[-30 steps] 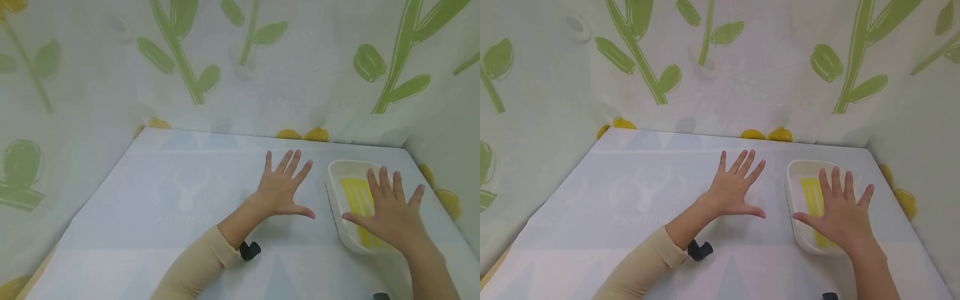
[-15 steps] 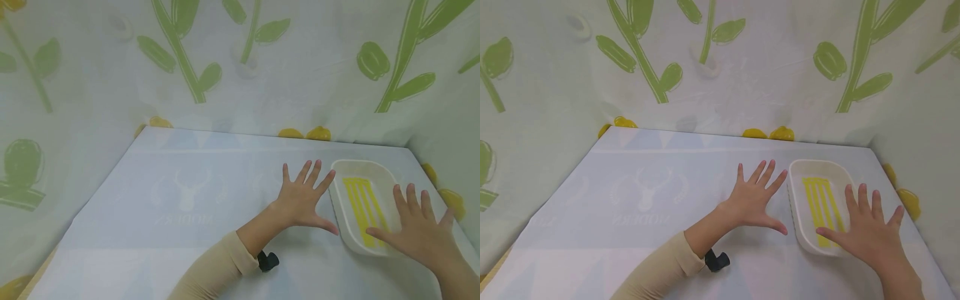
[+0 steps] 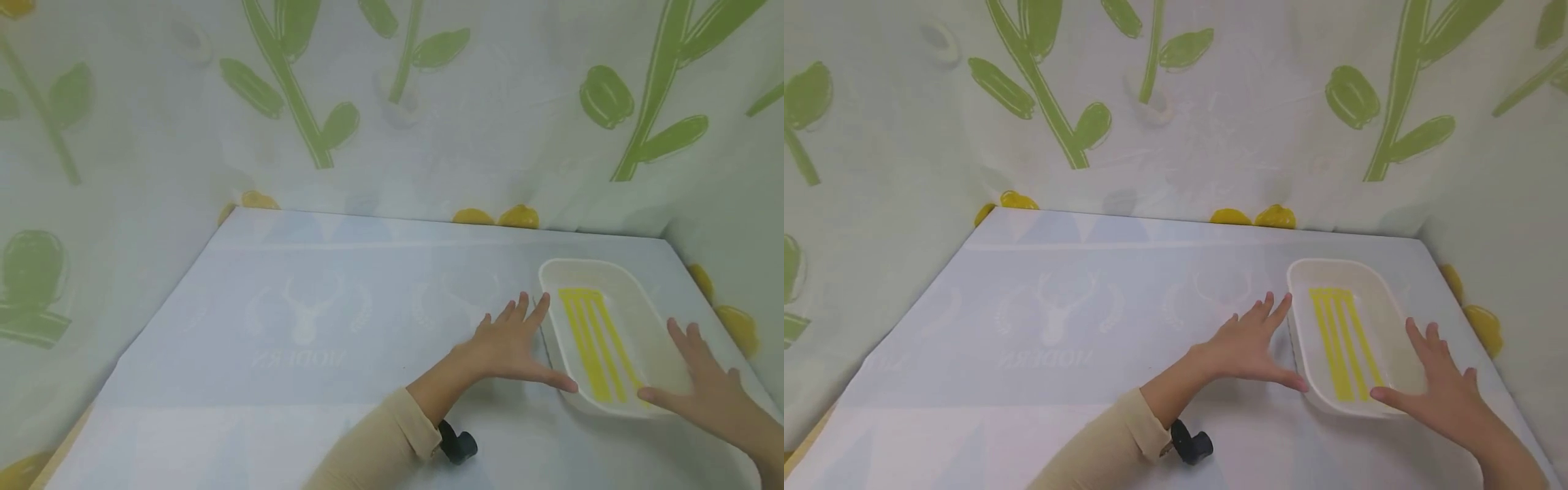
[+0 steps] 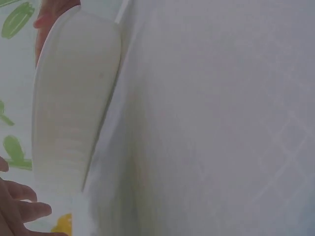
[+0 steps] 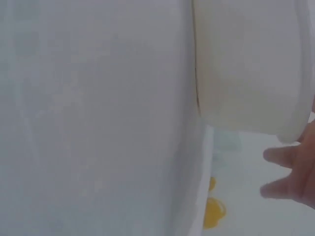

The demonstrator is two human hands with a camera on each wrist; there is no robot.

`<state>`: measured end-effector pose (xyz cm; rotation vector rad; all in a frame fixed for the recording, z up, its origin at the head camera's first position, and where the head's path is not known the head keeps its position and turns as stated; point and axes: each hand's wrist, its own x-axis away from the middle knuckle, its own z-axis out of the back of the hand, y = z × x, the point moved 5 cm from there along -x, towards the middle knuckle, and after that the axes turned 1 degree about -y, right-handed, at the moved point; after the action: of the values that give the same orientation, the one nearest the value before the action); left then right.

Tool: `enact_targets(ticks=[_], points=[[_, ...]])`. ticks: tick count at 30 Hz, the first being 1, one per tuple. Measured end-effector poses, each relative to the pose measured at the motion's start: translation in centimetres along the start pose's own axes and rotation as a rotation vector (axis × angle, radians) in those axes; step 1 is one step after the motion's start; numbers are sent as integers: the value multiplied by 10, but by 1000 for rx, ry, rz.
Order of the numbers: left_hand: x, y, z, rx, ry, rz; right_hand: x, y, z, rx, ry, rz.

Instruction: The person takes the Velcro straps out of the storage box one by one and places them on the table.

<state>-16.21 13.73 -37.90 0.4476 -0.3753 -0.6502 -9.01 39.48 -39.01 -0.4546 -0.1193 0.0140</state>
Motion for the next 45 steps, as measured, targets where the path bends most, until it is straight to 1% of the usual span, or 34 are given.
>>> enact_targets(ticks=[4,6,7,8,11,13,16,18,21,23,24,25,26,28,30,31,32,35,39,43,45], points=[[-3,3,-12,319,-49,-24,10,14,-5,-187,-58,-8],[-6,5,-17,454,-63,-38,14,21,-9,-243,-69,9],[-7,6,-19,499,-64,-45,15,24,-11,-269,-68,19],[-9,7,-21,524,-55,-52,16,28,-12,-279,-61,18],[-14,9,-23,550,0,-65,14,41,-13,-292,-62,-4],[-16,8,-24,570,41,-54,12,49,-14,-326,-52,-15],[-18,7,-25,622,91,-42,10,59,-16,-371,-60,-29],[-19,7,-27,678,100,-36,9,64,-18,-412,-61,-17],[-21,5,-30,757,91,-25,8,69,-22,-466,-82,-31],[-22,5,-32,789,88,-12,7,70,-22,-468,-99,-64],[-23,5,-33,799,90,-8,7,70,-22,-468,-102,-57],[-23,4,-33,804,93,-4,6,70,-22,-485,-108,-34],[-23,4,-34,805,96,2,5,68,-20,-518,-108,19],[-24,4,-35,805,102,0,4,64,-19,-595,-120,132],[-24,3,-35,803,105,-4,3,60,-17,-674,-131,271],[-24,3,-35,803,105,-5,3,59,-17,-700,-137,317],[-23,2,-35,807,105,-6,2,57,-17,-719,-139,340],[-22,0,-34,816,101,6,0,56,-17,-652,-111,342],[-18,-7,-34,833,91,51,-3,54,-17,-559,-91,317],[-15,-12,-33,854,82,56,-7,51,-18,-578,-106,313],[-13,-14,-33,873,79,46,-8,49,-18,-638,-125,329]])
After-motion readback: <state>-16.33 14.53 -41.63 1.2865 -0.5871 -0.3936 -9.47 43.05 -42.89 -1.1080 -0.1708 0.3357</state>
